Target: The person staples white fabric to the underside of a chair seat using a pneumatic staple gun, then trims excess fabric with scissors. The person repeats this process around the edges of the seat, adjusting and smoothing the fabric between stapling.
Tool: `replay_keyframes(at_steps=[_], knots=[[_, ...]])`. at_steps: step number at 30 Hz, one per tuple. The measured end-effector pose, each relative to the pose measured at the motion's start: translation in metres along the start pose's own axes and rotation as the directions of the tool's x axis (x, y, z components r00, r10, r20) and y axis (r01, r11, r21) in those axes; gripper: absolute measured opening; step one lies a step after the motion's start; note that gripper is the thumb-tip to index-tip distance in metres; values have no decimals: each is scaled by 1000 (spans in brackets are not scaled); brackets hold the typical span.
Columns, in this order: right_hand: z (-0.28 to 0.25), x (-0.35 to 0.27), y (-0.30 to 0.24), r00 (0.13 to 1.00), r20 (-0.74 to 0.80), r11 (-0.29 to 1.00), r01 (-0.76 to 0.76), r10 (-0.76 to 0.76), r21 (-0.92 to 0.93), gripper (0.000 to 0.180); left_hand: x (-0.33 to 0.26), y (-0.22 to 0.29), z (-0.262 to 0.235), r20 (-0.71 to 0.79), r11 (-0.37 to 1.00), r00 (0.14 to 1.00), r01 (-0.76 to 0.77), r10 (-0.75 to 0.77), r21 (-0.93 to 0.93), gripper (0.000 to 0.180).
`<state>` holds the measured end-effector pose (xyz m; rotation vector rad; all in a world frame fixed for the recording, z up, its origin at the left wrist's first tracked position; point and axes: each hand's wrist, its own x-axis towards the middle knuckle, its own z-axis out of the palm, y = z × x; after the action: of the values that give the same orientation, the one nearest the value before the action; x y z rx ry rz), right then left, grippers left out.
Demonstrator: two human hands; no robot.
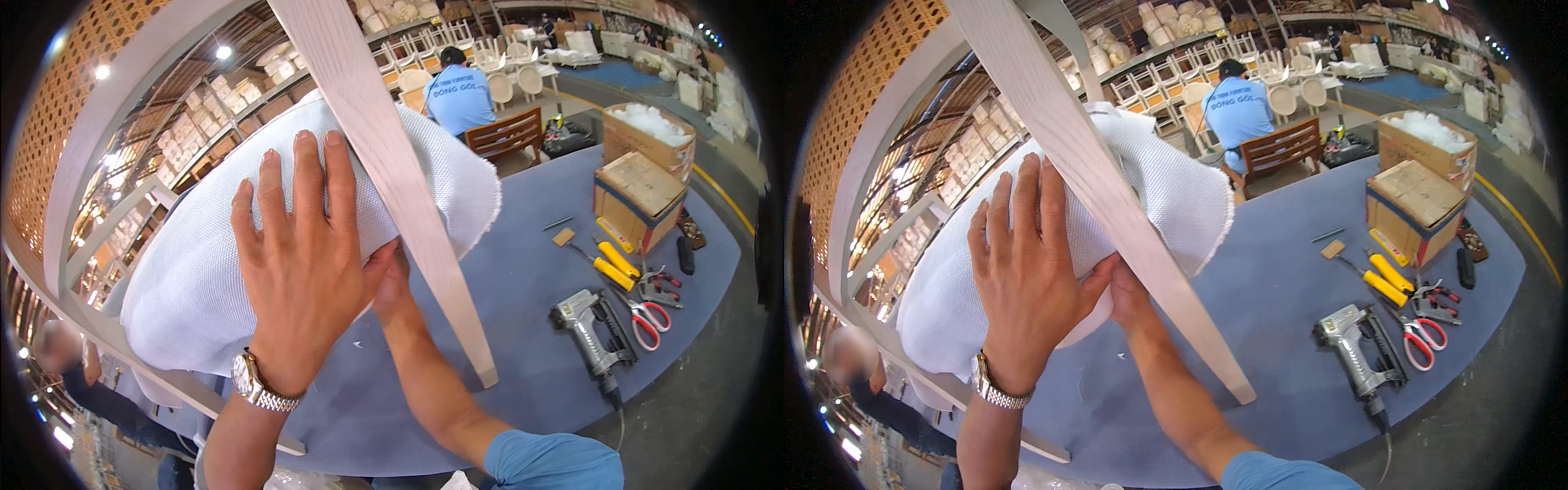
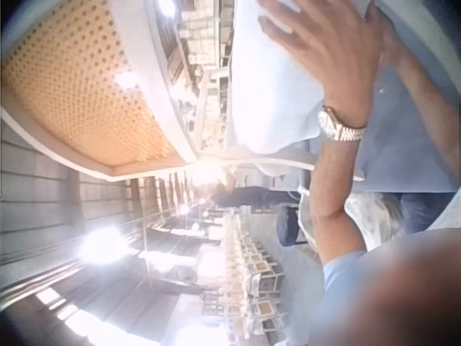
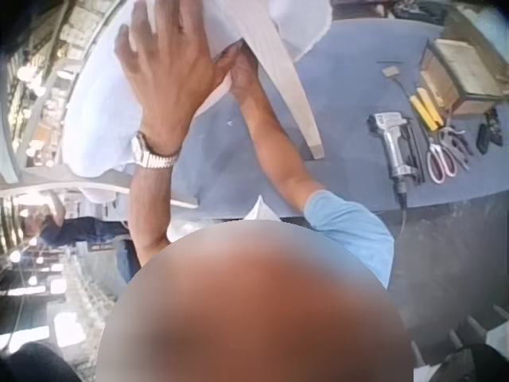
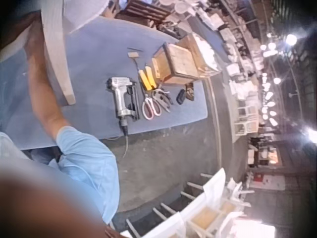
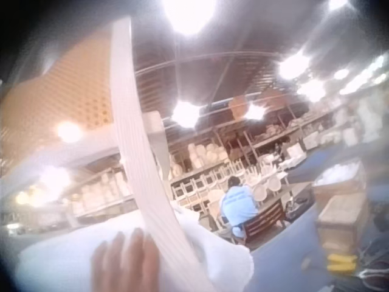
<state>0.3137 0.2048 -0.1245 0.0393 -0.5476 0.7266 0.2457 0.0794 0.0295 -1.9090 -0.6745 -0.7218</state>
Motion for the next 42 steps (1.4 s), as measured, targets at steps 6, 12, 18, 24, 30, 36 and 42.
replay_keyframes(at_steps=[6,12,18,24,30,36,42], knots=[[-10,-67,-27,982,-53,892,-185,179,-412,47,-1,3,6,-28,997,998,57,-58,-45,109],[9,-132,-131,970,239,318,216,35,-923,52,-4,0,6,-89,997,994,63,-68,-55,104],[99,-67,-189,863,501,-194,503,63,-842,75,-3,-2,10,-156,999,987,42,-43,-11,99],[64,-89,-195,911,330,-390,406,248,-826,67,-3,-2,13,-184,996,981,43,-57,-78,101],[-90,-157,-295,979,173,-527,89,-112,-845,31,-8,-4,15,-240,997,970,16,-33,-69,105],[-153,-165,-322,994,-100,-854,-87,-41,-513,45,-7,-1,17,-224,1000,975,-5,0,-19,108],[-147,-126,-363,999,12,-649,29,31,-760,36,-2,2,10,-189,1000,982,-14,11,-18,106]])
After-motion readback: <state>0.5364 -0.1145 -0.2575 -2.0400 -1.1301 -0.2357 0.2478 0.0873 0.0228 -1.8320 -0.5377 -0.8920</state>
